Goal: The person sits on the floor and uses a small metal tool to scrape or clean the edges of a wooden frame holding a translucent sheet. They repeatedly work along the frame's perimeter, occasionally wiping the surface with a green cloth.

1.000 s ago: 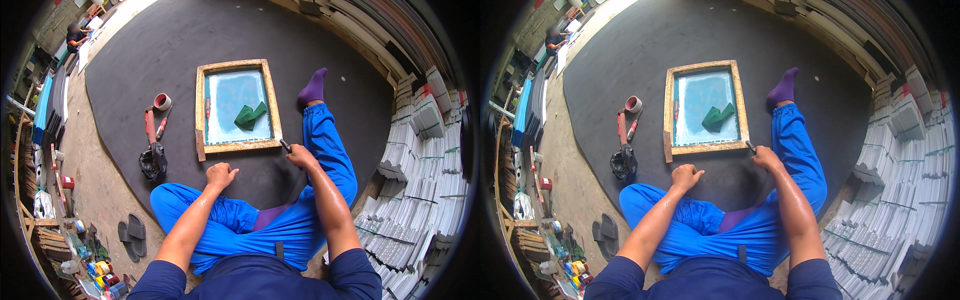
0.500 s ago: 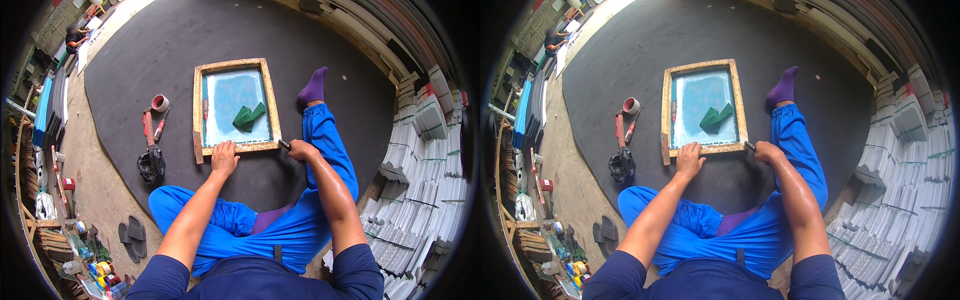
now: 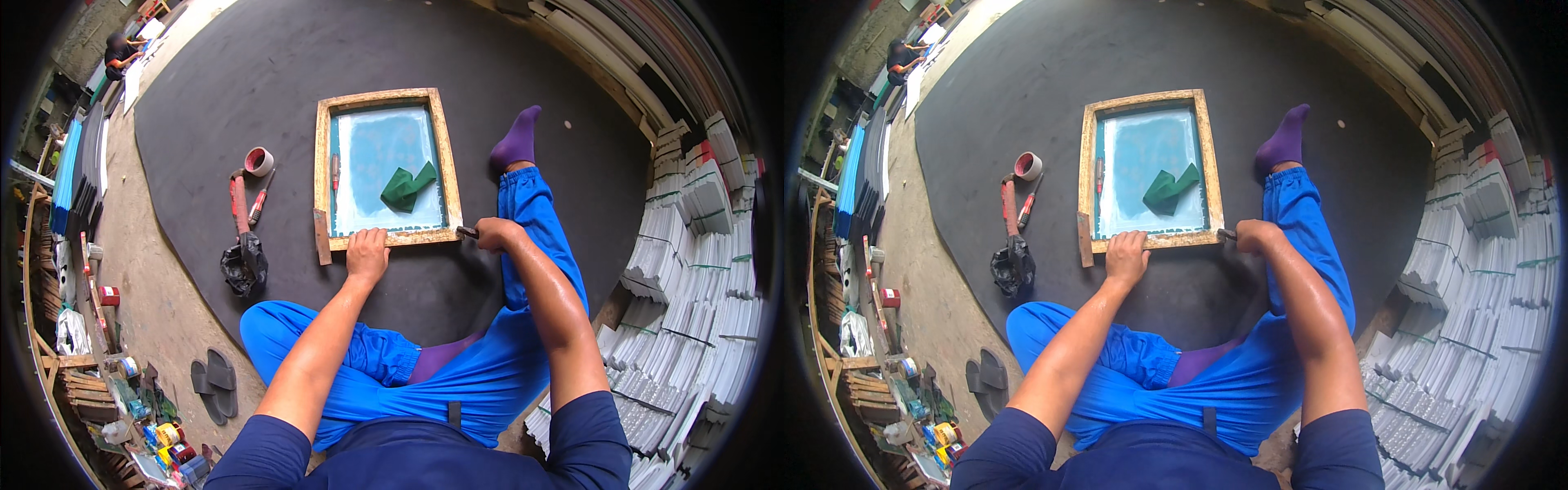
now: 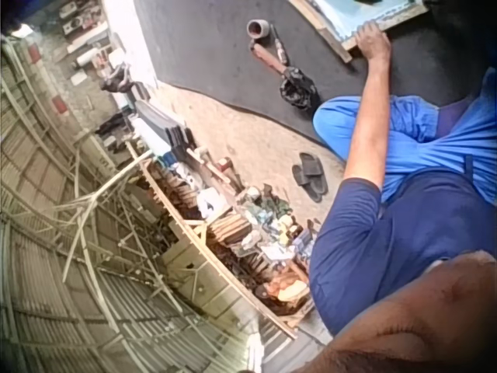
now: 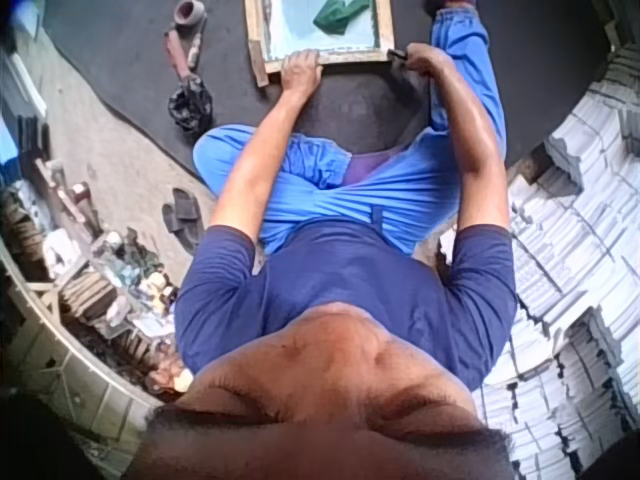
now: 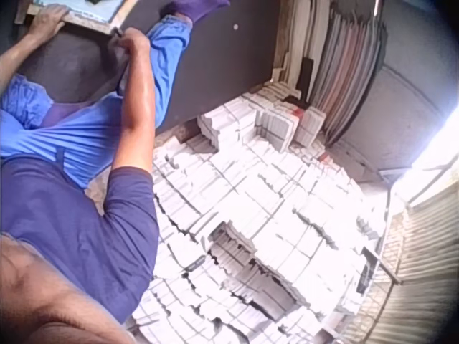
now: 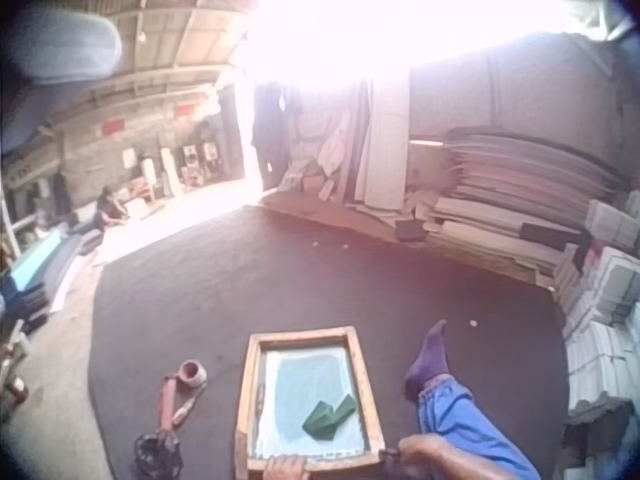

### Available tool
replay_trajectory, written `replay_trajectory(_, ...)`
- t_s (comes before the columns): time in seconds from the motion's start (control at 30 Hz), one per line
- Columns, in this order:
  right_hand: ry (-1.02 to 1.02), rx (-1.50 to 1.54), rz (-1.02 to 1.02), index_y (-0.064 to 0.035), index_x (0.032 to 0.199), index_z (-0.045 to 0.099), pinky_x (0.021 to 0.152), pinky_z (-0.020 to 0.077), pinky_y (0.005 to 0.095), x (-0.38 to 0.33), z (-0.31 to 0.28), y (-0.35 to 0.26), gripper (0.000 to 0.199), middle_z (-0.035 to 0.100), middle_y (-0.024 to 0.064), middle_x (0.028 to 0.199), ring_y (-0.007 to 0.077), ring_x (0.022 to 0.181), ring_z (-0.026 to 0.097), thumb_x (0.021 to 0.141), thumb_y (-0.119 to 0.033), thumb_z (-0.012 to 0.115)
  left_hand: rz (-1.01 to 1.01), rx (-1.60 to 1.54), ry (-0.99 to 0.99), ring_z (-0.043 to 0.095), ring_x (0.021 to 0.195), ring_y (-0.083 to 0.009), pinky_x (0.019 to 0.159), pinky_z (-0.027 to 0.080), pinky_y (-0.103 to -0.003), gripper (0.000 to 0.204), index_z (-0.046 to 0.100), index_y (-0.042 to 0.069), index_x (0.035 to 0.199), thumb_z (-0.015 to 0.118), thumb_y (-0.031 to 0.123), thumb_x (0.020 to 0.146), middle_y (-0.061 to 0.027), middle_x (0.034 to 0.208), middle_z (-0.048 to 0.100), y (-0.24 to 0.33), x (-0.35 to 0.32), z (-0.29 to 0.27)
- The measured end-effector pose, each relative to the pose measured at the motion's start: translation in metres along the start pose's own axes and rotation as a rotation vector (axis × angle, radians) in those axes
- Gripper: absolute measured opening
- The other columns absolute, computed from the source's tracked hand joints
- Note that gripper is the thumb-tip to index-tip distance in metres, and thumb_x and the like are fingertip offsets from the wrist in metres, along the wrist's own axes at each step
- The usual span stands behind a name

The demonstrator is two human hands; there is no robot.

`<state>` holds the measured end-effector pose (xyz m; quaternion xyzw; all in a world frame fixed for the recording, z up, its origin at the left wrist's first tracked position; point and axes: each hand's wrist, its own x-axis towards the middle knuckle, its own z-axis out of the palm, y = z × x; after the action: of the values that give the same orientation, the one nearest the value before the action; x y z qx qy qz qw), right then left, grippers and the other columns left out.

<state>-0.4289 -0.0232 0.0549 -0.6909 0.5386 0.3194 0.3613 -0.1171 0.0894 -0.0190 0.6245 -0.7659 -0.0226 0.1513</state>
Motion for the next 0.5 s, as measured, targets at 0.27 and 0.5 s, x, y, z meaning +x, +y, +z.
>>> replay_trajectory(0.27,-0.078,0.253,0.01,0.0062,0.096,0.074,0.067,0.0595,0.0427,-0.014,-0.009,-0.008,0.029,0.076,0.0184,0.085,0.0311,0.076,0.075,0.085,-0.019,0.065,-0.026,-0.019,-0.009,0.062,0.107,-0.0256,0.096,0.046,-0.041,0.049,0.067,0.008,0.118,0.085,0.018,0.073,-0.0056,0.113,0.068,0.0,-0.001,-0.006)
replay_trajectory(0.5,-0.078,0.026,0.026,0.0028,0.102,0.075,0.071,0.0605,0.0414,-0.01,-0.019,-0.019,0.027,0.076,0.0171,0.087,0.0304,0.075,0.076,0.087,-0.016,0.063,-0.026,0.011,0.0,0.061,0.105,-0.0242,0.094,0.046,-0.039,0.046,0.066,0.011,0.115,0.085,0.021,0.073,-0.0029,0.108,0.067,0.0,0.001,0.0)
